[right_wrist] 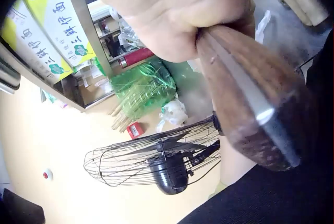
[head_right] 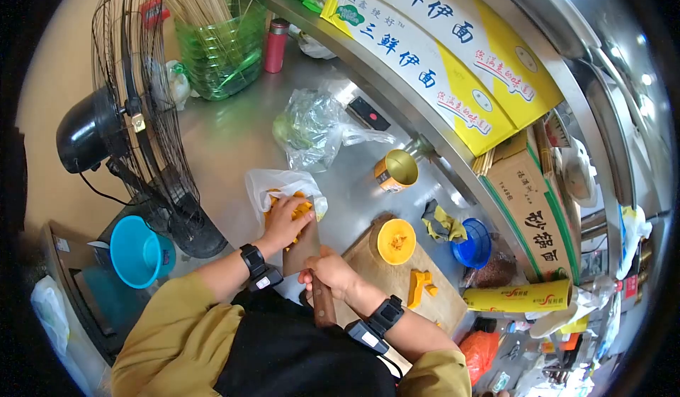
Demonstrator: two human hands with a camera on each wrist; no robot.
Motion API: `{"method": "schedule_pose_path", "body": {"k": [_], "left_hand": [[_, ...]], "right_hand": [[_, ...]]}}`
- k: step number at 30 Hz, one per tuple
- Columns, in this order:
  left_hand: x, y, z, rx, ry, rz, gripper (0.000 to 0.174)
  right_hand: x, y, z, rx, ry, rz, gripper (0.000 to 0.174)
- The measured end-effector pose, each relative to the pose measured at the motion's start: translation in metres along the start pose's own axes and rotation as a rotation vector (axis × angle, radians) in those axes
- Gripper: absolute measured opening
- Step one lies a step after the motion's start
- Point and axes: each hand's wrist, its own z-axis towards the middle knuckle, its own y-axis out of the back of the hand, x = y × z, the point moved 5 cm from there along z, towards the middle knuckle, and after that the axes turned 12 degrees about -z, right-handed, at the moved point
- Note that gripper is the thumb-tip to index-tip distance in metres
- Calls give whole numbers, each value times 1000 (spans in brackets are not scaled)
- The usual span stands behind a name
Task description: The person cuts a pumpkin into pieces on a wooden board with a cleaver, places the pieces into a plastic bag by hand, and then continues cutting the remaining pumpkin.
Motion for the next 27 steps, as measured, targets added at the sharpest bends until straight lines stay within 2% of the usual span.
{"method": "schedule_pose_path", "body": {"k": [1, 4, 5, 8, 9, 12, 13, 16, 17, 20, 21, 24, 25, 27], "left_hand": [[5, 2, 5, -76, -31, -16, 35], [20, 5, 22, -178, -35, -4, 30], [17, 7, 30, -189, -100, 43, 22], [14, 14, 51, -174, -138, 89, 22], [23, 11, 55, -121, -116, 79, 25], [2, 2, 45, -9, -304, 25, 31], [-24, 1, 33, 75, -359, 162, 38], [-45, -7, 16, 250, -507, 106, 40], [-41, -5, 21, 222, -422, 2, 35], [-37, -1, 34, 281, -524, 121, 30], [-42, 2, 37, 265, -563, 154, 26], [-12, -1, 55, 93, -419, 341, 31], [-11, 7, 55, 18, -456, 349, 31], [-6, 14, 50, 48, -474, 310, 28]], "right_hand": [[3, 1, -1, 1, 5, -7, 22], [9, 8, -4, -3, 13, -23, 20], [9, 13, -5, -6, 14, -28, 19], [17, 23, -9, 15, 26, -52, 19], [18, 25, -10, 10, 30, -54, 20], [25, 29, -8, -10, 18, -89, 21], [26, 28, -5, -3, 13, -91, 21], [22, 26, -6, -51, 23, -137, 20], [22, 26, -6, -77, 31, -161, 20], [27, 29, -34, -66, 58, -221, 23], [23, 31, -39, -68, 88, -245, 24], [7, 40, -55, -127, 120, -119, 23], [6, 44, -63, -175, 116, -159, 23], [0, 50, -76, -198, 150, -50, 24]]}}
